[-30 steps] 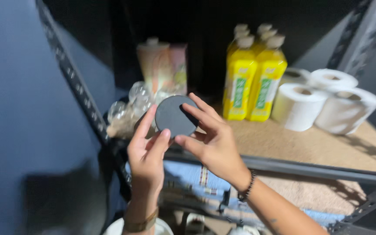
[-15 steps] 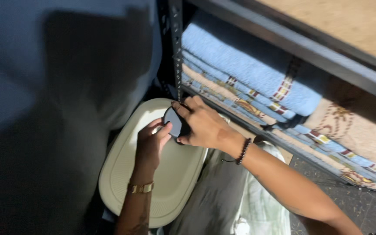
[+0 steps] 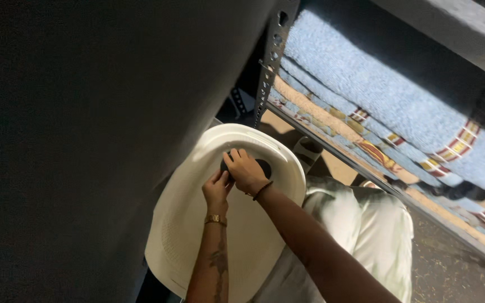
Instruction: The person places small circular black objects, yellow bottles, and toilet paper rolls onto a metal shelving unit by hand.
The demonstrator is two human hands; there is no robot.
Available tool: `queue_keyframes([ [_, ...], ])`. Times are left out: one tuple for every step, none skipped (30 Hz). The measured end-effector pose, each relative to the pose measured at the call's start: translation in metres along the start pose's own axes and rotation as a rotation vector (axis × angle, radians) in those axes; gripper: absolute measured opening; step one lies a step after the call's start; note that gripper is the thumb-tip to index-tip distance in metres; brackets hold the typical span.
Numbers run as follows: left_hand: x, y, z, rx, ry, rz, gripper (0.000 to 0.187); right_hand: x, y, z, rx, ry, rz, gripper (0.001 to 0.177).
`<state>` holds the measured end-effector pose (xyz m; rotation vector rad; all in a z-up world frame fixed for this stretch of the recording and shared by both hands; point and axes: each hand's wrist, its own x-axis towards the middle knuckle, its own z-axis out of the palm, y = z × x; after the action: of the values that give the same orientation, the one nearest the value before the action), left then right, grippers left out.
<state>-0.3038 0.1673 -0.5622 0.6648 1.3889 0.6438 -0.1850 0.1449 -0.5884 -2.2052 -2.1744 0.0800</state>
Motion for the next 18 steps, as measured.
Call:
queue_keyframes([
  [0.010,-0.008,0.001,-0.003,0.030,-0.010,0.035,0.001,0.000,0.004,-0.038,0.021,0.012,0.088],
  [0.021,-0.017,0.001,-0.006,0.059,-0.020,0.036,0.003,0.001,0.009,-0.076,0.042,0.023,0.088],
  [0.025,-0.019,0.005,-0.001,0.064,-0.025,0.036,0.004,0.002,0.014,-0.069,0.038,0.024,0.088],
  [0.030,-0.022,0.009,0.037,0.134,0.009,0.035,0.006,0.003,0.020,-0.079,0.024,0.031,0.085],
  [0.032,-0.028,0.011,0.076,0.208,0.036,0.035,0.003,0.002,0.027,-0.086,0.003,0.035,0.083],
  [0.029,-0.025,0.012,0.082,0.216,0.025,0.035,0.003,0.000,0.027,-0.076,-0.009,0.033,0.083],
  [0.028,-0.020,0.015,0.078,0.241,0.038,0.036,0.006,0.001,0.026,-0.064,-0.023,0.023,0.081],
  [0.026,-0.014,0.019,0.074,0.266,0.052,0.037,0.008,0.001,0.024,-0.052,-0.037,0.014,0.080],
  [0.031,-0.019,0.019,0.076,0.266,0.053,0.037,0.011,0.001,0.023,-0.050,-0.036,0.015,0.080],
  [0.036,-0.023,0.020,0.211,0.277,0.060,0.038,0.014,0.001,0.021,-0.058,-0.056,0.019,0.080],
  [0.039,-0.028,0.020,0.347,0.286,0.068,0.040,0.015,0.000,0.019,-0.065,-0.077,0.026,0.081],
  [0.042,-0.031,0.020,0.351,0.284,0.069,0.040,0.015,0.001,0.019,-0.063,-0.076,0.030,0.081],
  [0.045,-0.035,0.021,0.273,0.266,0.053,0.035,0.014,0.002,0.018,-0.017,-0.097,0.047,0.080],
  [0.048,-0.038,0.021,0.195,0.247,0.036,0.030,0.013,0.003,0.018,0.030,-0.117,0.064,0.078],
  [0.043,-0.032,0.024,0.199,0.245,0.035,0.030,0.014,0.005,0.020,0.031,-0.119,0.069,0.078],
  [0.038,-0.027,0.027,0.145,0.235,0.014,0.031,0.014,0.006,0.022,0.103,-0.136,0.094,0.076],
  [0.032,-0.021,0.029,0.095,0.227,-0.009,0.031,0.014,0.006,0.024,0.177,-0.154,0.119,0.073],
  [0.029,-0.021,0.030,0.101,0.226,-0.013,0.031,0.014,0.007,0.028,0.181,-0.158,0.125,0.073],
])
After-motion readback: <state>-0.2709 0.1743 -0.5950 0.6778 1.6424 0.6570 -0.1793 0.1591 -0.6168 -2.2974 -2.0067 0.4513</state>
